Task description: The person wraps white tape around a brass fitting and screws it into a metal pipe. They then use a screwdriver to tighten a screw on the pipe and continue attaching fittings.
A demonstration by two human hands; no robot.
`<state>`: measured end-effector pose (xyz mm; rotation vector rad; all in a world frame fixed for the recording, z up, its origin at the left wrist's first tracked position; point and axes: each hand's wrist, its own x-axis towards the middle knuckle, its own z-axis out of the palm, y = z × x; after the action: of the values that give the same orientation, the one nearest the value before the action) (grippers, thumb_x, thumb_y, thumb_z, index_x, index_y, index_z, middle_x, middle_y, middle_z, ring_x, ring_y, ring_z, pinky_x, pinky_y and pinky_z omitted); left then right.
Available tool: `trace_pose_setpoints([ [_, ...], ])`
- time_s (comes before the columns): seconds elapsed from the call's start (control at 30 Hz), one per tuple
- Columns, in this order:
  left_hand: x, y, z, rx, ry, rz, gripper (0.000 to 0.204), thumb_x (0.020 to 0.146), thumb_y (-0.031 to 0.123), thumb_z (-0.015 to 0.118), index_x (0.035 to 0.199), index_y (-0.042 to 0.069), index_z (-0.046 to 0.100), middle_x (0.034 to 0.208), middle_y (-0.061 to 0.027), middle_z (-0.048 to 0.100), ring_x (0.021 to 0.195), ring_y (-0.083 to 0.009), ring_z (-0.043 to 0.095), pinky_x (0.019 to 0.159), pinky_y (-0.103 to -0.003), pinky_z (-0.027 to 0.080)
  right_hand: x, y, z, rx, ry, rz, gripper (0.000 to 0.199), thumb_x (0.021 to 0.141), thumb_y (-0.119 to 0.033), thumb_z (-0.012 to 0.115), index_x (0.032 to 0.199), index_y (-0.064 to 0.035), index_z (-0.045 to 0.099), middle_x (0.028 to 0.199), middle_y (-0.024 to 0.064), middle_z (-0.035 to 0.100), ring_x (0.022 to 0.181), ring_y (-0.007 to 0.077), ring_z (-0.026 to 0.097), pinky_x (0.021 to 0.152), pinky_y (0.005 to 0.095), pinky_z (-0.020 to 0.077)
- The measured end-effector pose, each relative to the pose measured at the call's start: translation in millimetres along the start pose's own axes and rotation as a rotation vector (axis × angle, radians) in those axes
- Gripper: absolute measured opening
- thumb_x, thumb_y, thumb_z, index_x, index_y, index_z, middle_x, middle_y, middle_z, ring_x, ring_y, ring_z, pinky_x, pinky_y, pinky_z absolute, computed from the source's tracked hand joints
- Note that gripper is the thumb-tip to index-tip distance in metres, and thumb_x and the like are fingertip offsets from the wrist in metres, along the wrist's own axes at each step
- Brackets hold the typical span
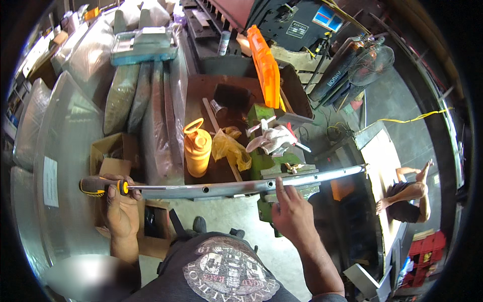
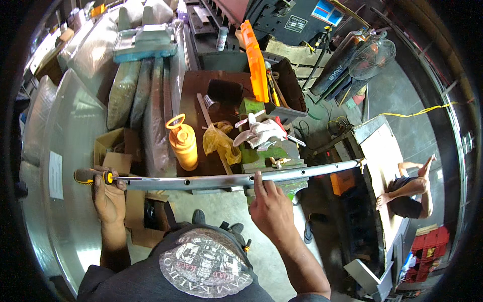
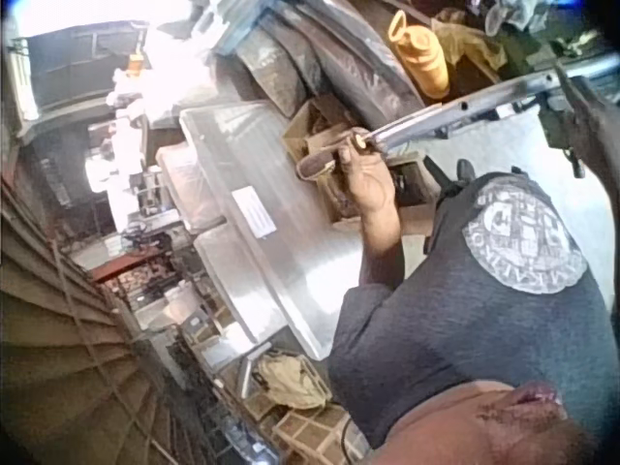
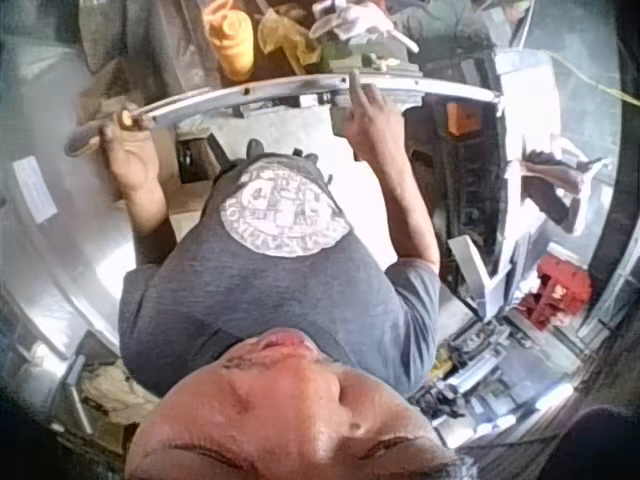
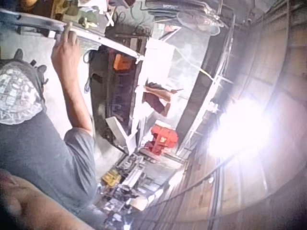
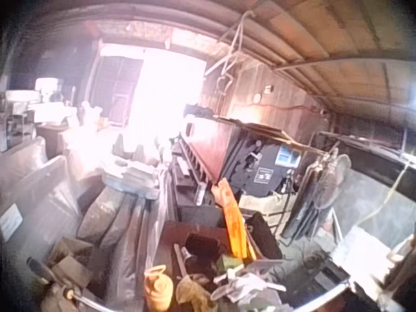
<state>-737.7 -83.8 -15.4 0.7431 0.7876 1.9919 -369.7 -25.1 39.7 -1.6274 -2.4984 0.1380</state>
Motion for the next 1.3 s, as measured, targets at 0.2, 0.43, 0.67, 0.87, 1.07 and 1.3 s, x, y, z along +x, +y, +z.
trace_pose_setpoints([
  [0.2, -3.1, -11.4, -10.6, 0.040, 0.094, -0.049, 0.036, 0.099, 0.034, 0.063, 0.121, 0.006, 0.055, 0.099, -0.0104, 0.061, 0.086, -0.0177, 0.058, 0.074, -0.030, 0.047, 3.6, 0.8, 11.8, -0.267, -0.124, -0.010, 0.066, 0.081, -0.013, 0.062, 0.142, 0.0070, 0.047, 0.112, 0.0181, 0.058, 0.099, 0.0356, 0.060, 0.080, 0.0473, 0.0531],
  [0.43, 1.4, -14.2, -11.2, 0.053, 0.011, -0.024, 0.035, 0.099, 0.033, 0.064, 0.118, 0.005, 0.056, 0.096, -0.0106, 0.060, 0.081, -0.0170, 0.057, 0.071, -0.030, 0.048, 13.0, 0.3, 8.4, -0.484, -0.229, -0.103, 0.062, 0.086, -0.014, 0.056, 0.141, 0.0124, 0.045, 0.106, 0.0162, 0.056, 0.087, 0.0291, 0.058, 0.068, 0.0430, 0.0484],
  [0.67, 0.7, -20.1, -16.9, 0.083, 0.090, -0.039, 0.035, 0.096, 0.035, 0.068, 0.112, 0.005, 0.057, 0.093, -0.0096, 0.060, 0.081, -0.0163, 0.059, 0.065, -0.029, 0.049, 15.9, -11.1, 18.5, -0.780, -0.292, -0.121, 0.059, 0.090, -0.019, 0.055, 0.141, 0.0096, 0.049, 0.104, 0.0139, 0.057, 0.086, 0.0256, 0.056, 0.071, 0.0405, 0.0448],
  [0.87, -0.7, -21.1, -12.0, 0.122, 0.069, -0.027, 0.038, 0.093, 0.037, 0.070, 0.110, 0.005, 0.057, 0.092, -0.0097, 0.061, 0.081, -0.0168, 0.060, 0.062, -0.028, 0.049, 28.2, -33.0, 19.3, -0.981, -0.430, -0.123, 0.058, 0.090, -0.022, 0.056, 0.137, 0.0114, 0.052, 0.105, 0.0119, 0.057, 0.090, 0.0229, 0.056, 0.073, 0.0400, 0.0429],
  [1.07, -0.5, -23.0, -18.5, 0.130, 0.037, -0.043, 0.039, 0.093, 0.038, 0.070, 0.109, 0.005, 0.057, 0.092, -0.0098, 0.060, 0.079, -0.0165, 0.060, 0.062, -0.028, 0.049, 26.6, -45.0, 3.7, -0.936, -0.538, -0.144, 0.065, 0.088, -0.030, 0.063, 0.136, 0.0131, 0.052, 0.108, 0.0116, 0.057, 0.093, 0.0225, 0.057, 0.074, 0.0383, 0.0439],
  [1.3, 3.6, -18.5, -16.6, 0.165, 0.056, -0.012, 0.040, 0.093, 0.039, 0.069, 0.109, 0.004, 0.056, 0.091, -0.0101, 0.060, 0.076, -0.0166, 0.059, 0.061, -0.028, 0.049, 20.9, -37.9, -26.2, -0.411, -0.593, 0.007, 0.083, 0.083, -0.043, 0.075, 0.140, 0.0109, 0.046, 0.117, 0.0184, 0.058, 0.101, 0.0339, 0.062, 0.080, 0.0471, 0.0502],
])
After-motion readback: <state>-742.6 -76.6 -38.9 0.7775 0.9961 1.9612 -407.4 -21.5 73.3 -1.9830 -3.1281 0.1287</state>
